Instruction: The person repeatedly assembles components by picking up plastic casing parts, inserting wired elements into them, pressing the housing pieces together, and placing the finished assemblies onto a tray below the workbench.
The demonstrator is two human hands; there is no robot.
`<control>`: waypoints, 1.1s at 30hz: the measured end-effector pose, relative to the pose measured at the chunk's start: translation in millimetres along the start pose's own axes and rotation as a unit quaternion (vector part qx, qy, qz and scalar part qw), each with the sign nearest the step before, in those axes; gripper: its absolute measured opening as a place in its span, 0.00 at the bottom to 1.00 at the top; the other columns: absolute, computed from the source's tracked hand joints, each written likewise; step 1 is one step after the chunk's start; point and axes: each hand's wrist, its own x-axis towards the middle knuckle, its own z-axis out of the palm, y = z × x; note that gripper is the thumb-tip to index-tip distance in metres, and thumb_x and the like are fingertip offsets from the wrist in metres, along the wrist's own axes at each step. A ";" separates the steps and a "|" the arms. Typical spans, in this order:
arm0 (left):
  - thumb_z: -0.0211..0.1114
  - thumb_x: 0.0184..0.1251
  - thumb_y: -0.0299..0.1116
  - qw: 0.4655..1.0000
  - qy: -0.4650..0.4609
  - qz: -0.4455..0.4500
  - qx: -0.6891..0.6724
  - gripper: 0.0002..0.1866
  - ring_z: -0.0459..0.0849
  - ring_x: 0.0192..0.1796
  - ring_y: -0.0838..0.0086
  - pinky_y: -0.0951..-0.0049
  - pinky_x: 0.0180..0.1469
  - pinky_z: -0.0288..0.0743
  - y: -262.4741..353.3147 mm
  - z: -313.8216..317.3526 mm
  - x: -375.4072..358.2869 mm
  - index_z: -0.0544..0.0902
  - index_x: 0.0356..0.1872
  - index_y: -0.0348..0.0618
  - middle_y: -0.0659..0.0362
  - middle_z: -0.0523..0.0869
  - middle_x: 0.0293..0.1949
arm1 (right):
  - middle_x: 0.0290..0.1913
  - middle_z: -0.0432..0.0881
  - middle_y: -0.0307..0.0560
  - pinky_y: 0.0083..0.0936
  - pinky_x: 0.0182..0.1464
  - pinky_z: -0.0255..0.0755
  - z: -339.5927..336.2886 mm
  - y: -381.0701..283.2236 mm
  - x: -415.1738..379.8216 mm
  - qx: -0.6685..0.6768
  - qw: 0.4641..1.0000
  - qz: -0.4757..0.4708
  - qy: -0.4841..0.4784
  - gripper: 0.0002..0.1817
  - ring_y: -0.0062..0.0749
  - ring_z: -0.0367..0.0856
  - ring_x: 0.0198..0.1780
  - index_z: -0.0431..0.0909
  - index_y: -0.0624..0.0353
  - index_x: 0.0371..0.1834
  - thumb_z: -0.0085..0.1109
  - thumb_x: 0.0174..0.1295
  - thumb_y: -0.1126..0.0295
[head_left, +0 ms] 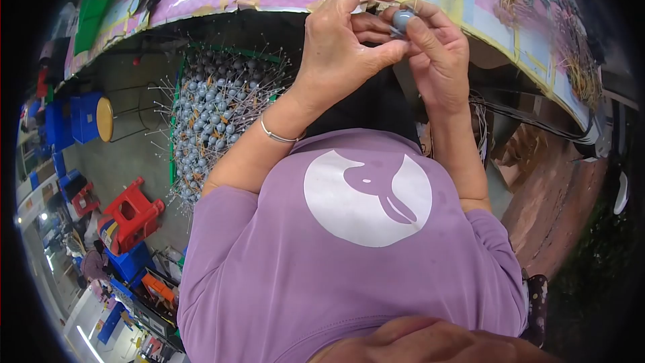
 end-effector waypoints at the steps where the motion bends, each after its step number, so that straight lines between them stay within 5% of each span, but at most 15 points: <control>1: 0.72 0.55 0.13 0.999 0.009 -0.006 0.037 0.29 0.89 0.49 0.71 0.74 0.51 0.88 -5.0 0.6 -0.4 0.78 0.61 0.31 0.50 0.86 0.51 | 0.49 0.86 0.51 0.26 0.56 0.79 -1.7 0.8 -0.6 -0.022 1.000 -0.015 0.004 0.18 0.29 0.85 0.49 0.75 0.70 0.59 0.63 0.68 0.77; 6: 0.74 0.60 0.19 0.985 -0.004 0.137 0.108 0.11 0.91 0.42 0.73 0.77 0.46 0.89 -13.2 -4.7 -4.6 0.86 0.44 0.30 0.54 0.87 0.48 | 0.49 0.87 0.47 0.25 0.56 0.78 -18.3 -6.2 -5.5 -0.133 0.988 -0.071 -0.024 0.12 0.26 0.84 0.50 0.83 0.66 0.53 0.65 0.68 0.76; 13: 0.73 0.63 0.20 0.995 -0.030 0.047 0.083 0.09 0.91 0.41 0.72 0.78 0.41 0.89 7.3 -12.7 -23.3 0.85 0.43 0.29 0.53 0.87 0.48 | 0.47 0.88 0.48 0.25 0.51 0.83 -7.8 -6.3 -16.7 -0.130 0.990 -0.062 0.004 0.12 0.27 0.87 0.44 0.85 0.67 0.52 0.62 0.71 0.71; 16: 0.72 0.64 0.20 0.978 -0.029 0.155 0.139 0.08 0.91 0.40 0.71 0.79 0.38 0.89 -0.1 -20.2 -24.2 0.85 0.43 0.30 0.53 0.87 0.48 | 0.46 0.88 0.49 0.24 0.51 0.83 -1.7 -2.0 -16.9 -0.060 0.997 -0.038 0.018 0.12 0.27 0.87 0.45 0.85 0.68 0.52 0.62 0.71 0.72; 20: 0.74 0.61 0.21 0.999 -0.005 0.005 0.032 0.06 0.90 0.33 0.78 0.81 0.30 0.85 18.6 -22.0 -34.1 0.87 0.38 0.33 0.55 0.88 0.45 | 0.48 0.87 0.50 0.23 0.53 0.82 0.2 -9.7 -19.0 -0.112 0.992 -0.014 -0.056 0.12 0.27 0.87 0.46 0.84 0.68 0.53 0.64 0.68 0.76; 29: 0.71 0.66 0.23 0.982 -0.041 0.099 0.158 0.10 0.89 0.34 0.77 0.84 0.29 0.84 15.3 -29.8 -42.2 0.85 0.46 0.33 0.54 0.86 0.49 | 0.43 0.88 0.47 0.26 0.54 0.78 -7.1 -18.4 -6.4 -0.203 0.960 -0.039 -0.189 0.13 0.29 0.85 0.47 0.87 0.66 0.48 0.69 0.59 0.81; 33: 0.70 0.64 0.20 0.996 -0.033 0.028 0.083 0.07 0.88 0.31 0.78 0.82 0.27 0.82 22.5 -27.4 -49.8 0.85 0.43 0.33 0.54 0.86 0.47 | 0.42 0.88 0.47 0.25 0.53 0.79 -17.7 -7.2 3.6 -0.153 0.962 0.001 -0.224 0.11 0.29 0.85 0.46 0.88 0.66 0.45 0.70 0.58 0.80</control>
